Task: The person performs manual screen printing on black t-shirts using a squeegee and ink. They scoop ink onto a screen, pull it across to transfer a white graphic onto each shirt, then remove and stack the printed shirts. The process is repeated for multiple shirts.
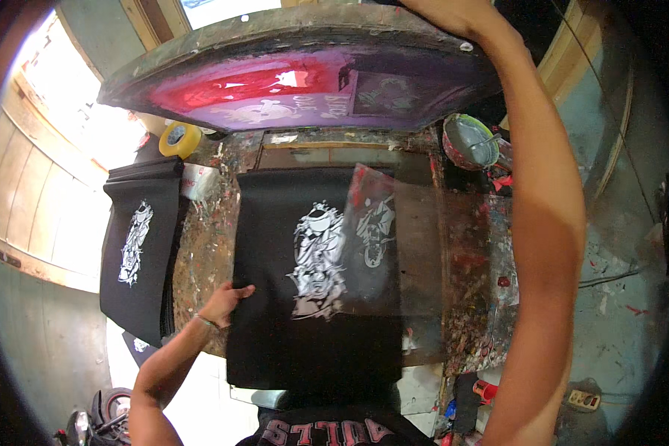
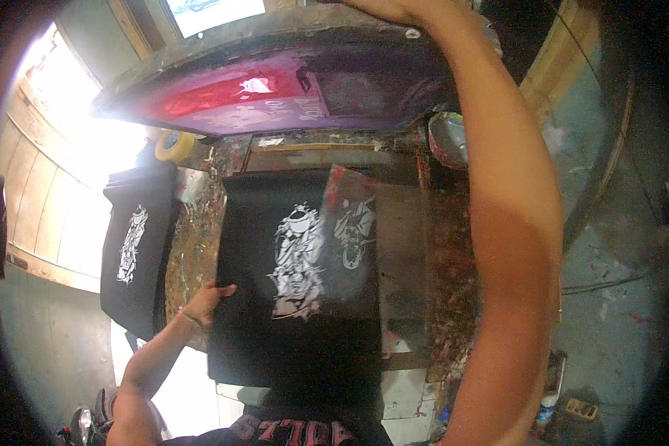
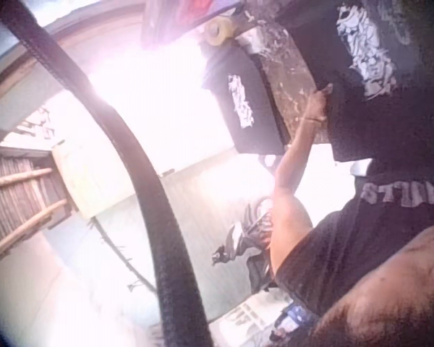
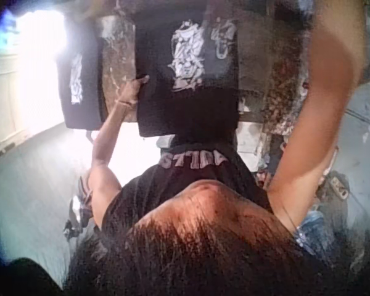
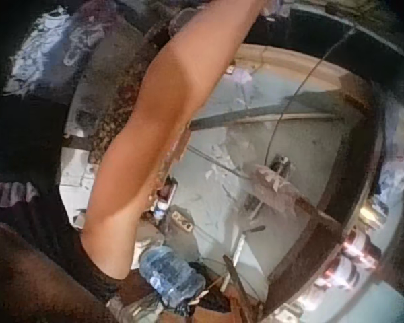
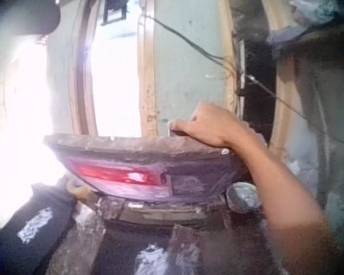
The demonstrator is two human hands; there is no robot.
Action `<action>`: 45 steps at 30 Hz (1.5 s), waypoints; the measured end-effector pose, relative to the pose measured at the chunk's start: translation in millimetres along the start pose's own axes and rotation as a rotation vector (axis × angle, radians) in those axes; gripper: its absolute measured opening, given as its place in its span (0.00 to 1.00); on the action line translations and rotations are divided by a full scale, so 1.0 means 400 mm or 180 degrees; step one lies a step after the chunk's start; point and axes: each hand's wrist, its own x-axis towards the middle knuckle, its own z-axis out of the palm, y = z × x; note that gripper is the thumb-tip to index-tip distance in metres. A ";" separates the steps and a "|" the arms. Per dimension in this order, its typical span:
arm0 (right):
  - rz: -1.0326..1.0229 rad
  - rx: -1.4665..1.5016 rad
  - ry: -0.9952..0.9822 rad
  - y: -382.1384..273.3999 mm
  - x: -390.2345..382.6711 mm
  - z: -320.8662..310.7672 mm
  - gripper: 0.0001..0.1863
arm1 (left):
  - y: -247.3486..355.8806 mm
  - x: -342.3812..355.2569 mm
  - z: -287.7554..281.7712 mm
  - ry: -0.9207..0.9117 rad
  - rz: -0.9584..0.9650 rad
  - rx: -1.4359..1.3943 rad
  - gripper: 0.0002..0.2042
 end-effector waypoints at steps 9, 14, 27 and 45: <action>-0.0144 -0.0099 -0.0204 -0.015 -0.045 -0.004 0.38 | 0.037 0.219 0.185 -0.0547 0.0895 0.0468 0.14; -0.0149 -0.0009 -0.0153 -0.020 -0.064 0.000 0.38 | 0.029 0.080 0.156 -0.0388 0.0924 0.0842 0.14; -0.0194 -0.0039 -0.0127 -0.009 -0.090 -0.006 0.40 | -0.124 0.164 0.199 -0.0638 0.1275 -0.0306 0.09; -0.0106 -0.0071 -0.0160 -0.028 -0.094 -0.022 0.41 | -0.145 0.141 0.180 -0.0879 0.1336 0.0197 0.07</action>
